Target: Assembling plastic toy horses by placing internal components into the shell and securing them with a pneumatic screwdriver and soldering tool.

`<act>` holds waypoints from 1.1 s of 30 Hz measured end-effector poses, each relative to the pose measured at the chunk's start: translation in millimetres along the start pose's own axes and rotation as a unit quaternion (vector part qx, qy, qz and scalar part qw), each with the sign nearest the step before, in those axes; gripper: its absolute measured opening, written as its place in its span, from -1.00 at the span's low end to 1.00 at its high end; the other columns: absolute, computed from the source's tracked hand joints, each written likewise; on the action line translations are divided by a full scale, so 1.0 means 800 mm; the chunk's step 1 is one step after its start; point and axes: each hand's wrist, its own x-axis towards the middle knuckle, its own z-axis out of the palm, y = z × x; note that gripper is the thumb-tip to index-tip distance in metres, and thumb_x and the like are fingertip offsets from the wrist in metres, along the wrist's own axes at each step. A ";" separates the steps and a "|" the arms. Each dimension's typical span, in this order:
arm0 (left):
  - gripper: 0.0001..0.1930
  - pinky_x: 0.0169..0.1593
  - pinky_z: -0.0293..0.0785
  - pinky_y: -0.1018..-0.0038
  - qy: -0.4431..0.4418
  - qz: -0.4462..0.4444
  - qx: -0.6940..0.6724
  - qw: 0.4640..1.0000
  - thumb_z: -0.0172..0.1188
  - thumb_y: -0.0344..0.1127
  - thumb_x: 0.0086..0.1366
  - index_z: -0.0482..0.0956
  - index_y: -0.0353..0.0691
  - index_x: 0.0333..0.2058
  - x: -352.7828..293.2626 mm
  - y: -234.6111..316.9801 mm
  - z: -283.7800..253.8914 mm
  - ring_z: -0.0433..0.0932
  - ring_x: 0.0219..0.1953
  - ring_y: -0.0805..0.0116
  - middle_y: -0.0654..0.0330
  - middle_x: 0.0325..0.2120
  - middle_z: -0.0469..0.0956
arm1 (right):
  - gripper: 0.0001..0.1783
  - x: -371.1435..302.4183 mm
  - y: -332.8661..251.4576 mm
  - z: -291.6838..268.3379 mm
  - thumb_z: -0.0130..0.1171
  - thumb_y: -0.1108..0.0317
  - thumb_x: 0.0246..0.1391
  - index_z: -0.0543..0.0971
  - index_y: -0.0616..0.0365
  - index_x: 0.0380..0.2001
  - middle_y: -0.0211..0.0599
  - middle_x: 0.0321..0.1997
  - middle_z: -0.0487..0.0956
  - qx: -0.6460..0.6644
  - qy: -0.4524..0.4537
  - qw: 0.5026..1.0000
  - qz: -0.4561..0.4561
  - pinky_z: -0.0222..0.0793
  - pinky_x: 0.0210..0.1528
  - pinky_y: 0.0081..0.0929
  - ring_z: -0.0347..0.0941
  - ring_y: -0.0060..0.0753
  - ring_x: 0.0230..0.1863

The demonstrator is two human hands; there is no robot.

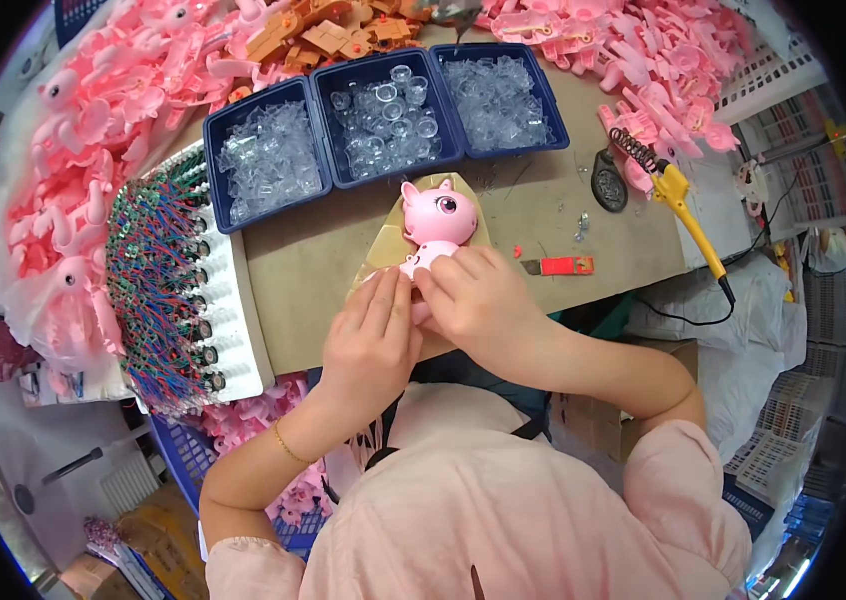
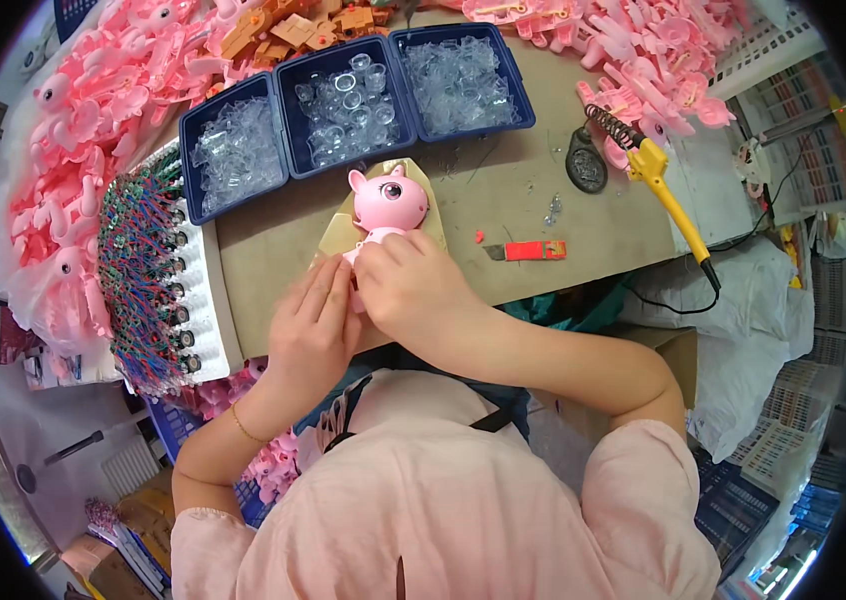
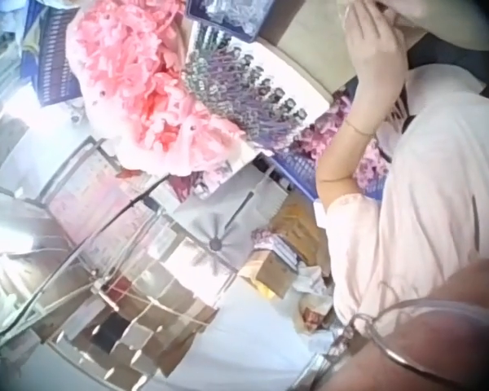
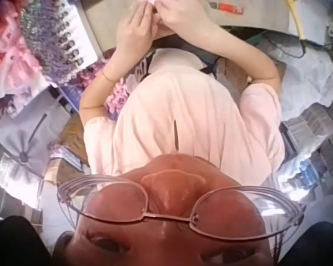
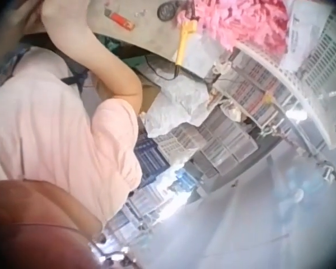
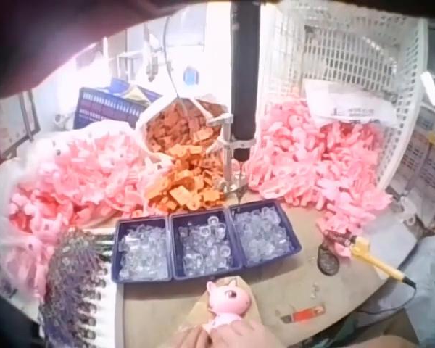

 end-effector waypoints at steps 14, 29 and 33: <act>-0.55 0.01 0.39 0.28 -0.063 0.057 0.098 0.992 0.03 -0.40 -0.06 0.45 -0.55 -0.15 0.009 0.004 -0.011 0.44 -0.06 0.00 -0.18 -0.14 0.45 | -0.75 0.010 -0.006 -0.008 0.07 0.42 -0.36 0.54 0.31 -0.50 -0.23 -0.38 0.42 -0.009 -0.097 0.994 -0.043 0.25 -0.25 -0.40 0.31 -0.27 -0.31; -0.40 -0.14 0.40 0.33 -0.182 -0.045 0.014 0.982 0.23 -0.34 -0.07 0.33 -0.32 0.01 0.055 0.017 -0.022 0.48 -0.22 0.07 0.01 -0.28 0.48 | -0.70 0.073 0.283 0.042 0.11 0.29 -0.01 0.47 0.24 -0.22 -0.06 -0.35 0.48 -0.208 0.003 0.925 0.318 0.36 -0.23 -0.18 0.42 0.00 -0.28; -0.41 -0.25 0.46 0.35 -0.177 -0.302 -0.401 0.846 0.20 -0.35 -0.03 0.30 -0.33 0.04 0.039 -0.014 -0.074 0.54 -0.27 0.20 0.06 -0.25 0.52 | -0.68 0.057 0.241 0.058 0.05 0.41 -0.02 0.43 0.23 -0.14 -0.03 -0.31 0.47 -0.106 0.028 0.947 0.303 0.32 -0.18 -0.14 0.39 0.05 -0.26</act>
